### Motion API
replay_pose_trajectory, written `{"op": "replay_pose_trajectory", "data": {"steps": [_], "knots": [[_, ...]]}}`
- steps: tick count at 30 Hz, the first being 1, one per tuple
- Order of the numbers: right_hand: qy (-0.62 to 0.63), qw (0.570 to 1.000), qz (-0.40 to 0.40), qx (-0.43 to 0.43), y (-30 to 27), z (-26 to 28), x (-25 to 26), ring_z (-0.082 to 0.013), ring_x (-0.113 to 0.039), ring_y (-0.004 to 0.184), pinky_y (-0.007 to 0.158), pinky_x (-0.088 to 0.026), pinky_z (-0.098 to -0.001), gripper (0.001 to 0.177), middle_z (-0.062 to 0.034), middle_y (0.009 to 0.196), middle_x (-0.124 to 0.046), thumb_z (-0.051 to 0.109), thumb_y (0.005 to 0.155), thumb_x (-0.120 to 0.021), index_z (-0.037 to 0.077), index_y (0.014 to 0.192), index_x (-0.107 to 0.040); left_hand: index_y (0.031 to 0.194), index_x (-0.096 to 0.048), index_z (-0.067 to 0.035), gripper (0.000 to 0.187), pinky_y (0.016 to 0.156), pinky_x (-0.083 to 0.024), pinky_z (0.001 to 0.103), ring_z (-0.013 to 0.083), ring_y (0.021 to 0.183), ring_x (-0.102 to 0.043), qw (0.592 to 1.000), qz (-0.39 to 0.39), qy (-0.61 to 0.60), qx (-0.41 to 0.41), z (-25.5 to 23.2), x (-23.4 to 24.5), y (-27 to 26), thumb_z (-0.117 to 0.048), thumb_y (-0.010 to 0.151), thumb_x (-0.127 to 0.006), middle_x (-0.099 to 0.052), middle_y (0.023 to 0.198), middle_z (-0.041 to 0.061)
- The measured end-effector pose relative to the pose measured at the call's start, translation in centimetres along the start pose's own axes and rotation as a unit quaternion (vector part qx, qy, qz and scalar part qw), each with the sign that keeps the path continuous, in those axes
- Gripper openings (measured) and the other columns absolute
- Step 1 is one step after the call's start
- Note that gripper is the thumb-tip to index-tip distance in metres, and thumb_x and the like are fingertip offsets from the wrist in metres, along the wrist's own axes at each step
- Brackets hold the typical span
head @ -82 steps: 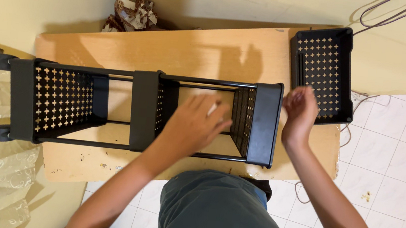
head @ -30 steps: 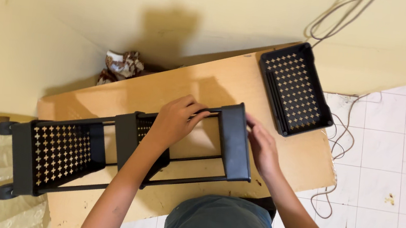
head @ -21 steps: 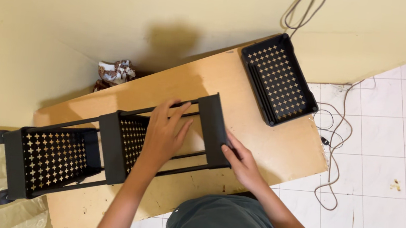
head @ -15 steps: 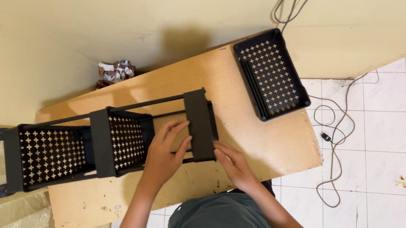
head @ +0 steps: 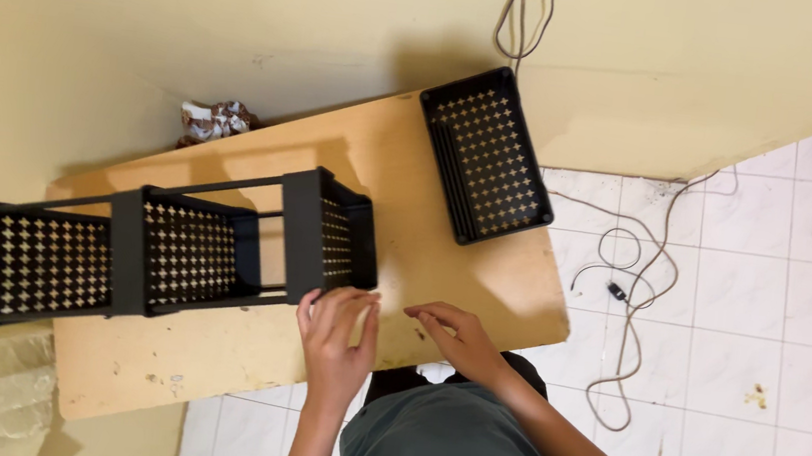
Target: The person assembles a black plastic shelving unit by inserting rods into side panels and attaching additional panels to form a frame. The person handles rods and panels one at a time, aligning and pressing them into place on a wooden table.
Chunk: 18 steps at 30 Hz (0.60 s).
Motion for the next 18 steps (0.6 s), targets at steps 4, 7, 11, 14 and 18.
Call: {"op": "replay_pose_trajectory", "data": {"steps": [4, 7, 11, 14, 18], "knots": [[-0.004, 1.000, 0.003, 0.020, -0.9, -3.7, 4.6, -0.0183, -0.073, 0.105, 0.091, -0.056, -0.0310, 0.032, -0.0108, 0.110, -0.079, 0.020, 0.103, -0.055, -0.001, 0.118, -0.073, 0.095, -0.075, -0.006, 0.010, 0.118, -0.028, 0.056, 0.0241, 0.099, -0.069, 0.996, -0.035, 0.082, 0.005, -2.5, -3.1, -1.8, -0.005, 0.085, -0.076, -0.070, 0.093, 0.005], [-0.011, 1.000, 0.003, -0.001, -0.9, -7.0, 8.0, -0.0177, -0.073, 0.103, 0.087, -0.056, -0.0308, 0.034, -0.0101, 0.110, -0.079, 0.022, 0.103, -0.054, -0.001, 0.120, -0.073, 0.097, -0.075, -0.004, 0.009, 0.119, -0.030, 0.054, 0.0243, 0.100, -0.069, 0.997, -0.034, 0.063, 0.022, -2.7, -5.6, -3.2, -0.006, 0.088, -0.074, -0.072, 0.096, 0.007], [0.013, 0.997, -0.003, -0.073, -0.9, -11.6, 11.6, -0.0169, -0.073, 0.103, 0.086, -0.057, -0.0313, 0.036, -0.0092, 0.110, -0.078, 0.025, 0.103, -0.053, 0.000, 0.120, -0.072, 0.096, -0.077, -0.004, 0.007, 0.116, -0.038, 0.052, 0.0238, 0.092, -0.071, 0.995, 0.051, -0.027, 0.079, -1.3, -10.3, -5.7, -0.009, 0.091, -0.074, -0.075, 0.096, 0.009], [0.004, 0.995, -0.004, -0.100, -0.7, -14.2, 13.8, -0.0168, -0.072, 0.101, 0.086, -0.057, -0.0312, 0.036, -0.0092, 0.108, -0.078, 0.026, 0.103, -0.054, 0.001, 0.119, -0.073, 0.092, -0.077, -0.002, 0.008, 0.110, -0.042, 0.049, 0.0289, 0.091, -0.070, 0.988, 0.092, -0.049, 0.114, -0.3, -13.1, -7.4, -0.009, 0.088, -0.074, -0.075, 0.094, 0.011], [0.031, 0.993, -0.010, -0.112, 0.6, -16.8, 15.4, -0.0174, -0.072, 0.100, 0.085, -0.057, -0.0319, 0.034, -0.0098, 0.106, -0.077, 0.025, 0.103, -0.055, 0.000, 0.117, -0.073, 0.096, -0.077, -0.003, 0.011, 0.088, -0.054, 0.039, 0.0315, 0.093, -0.071, 0.967, 0.129, -0.110, 0.187, 1.4, -16.3, -8.7, -0.011, 0.090, -0.073, -0.075, 0.096, 0.013]]}}
Point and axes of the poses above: each hand's wrist, its own y-axis towards the middle knuckle, its own x-axis out of the back of the hand, z = x × y, the point moved 7 cm from there along y, towards the middle knuckle
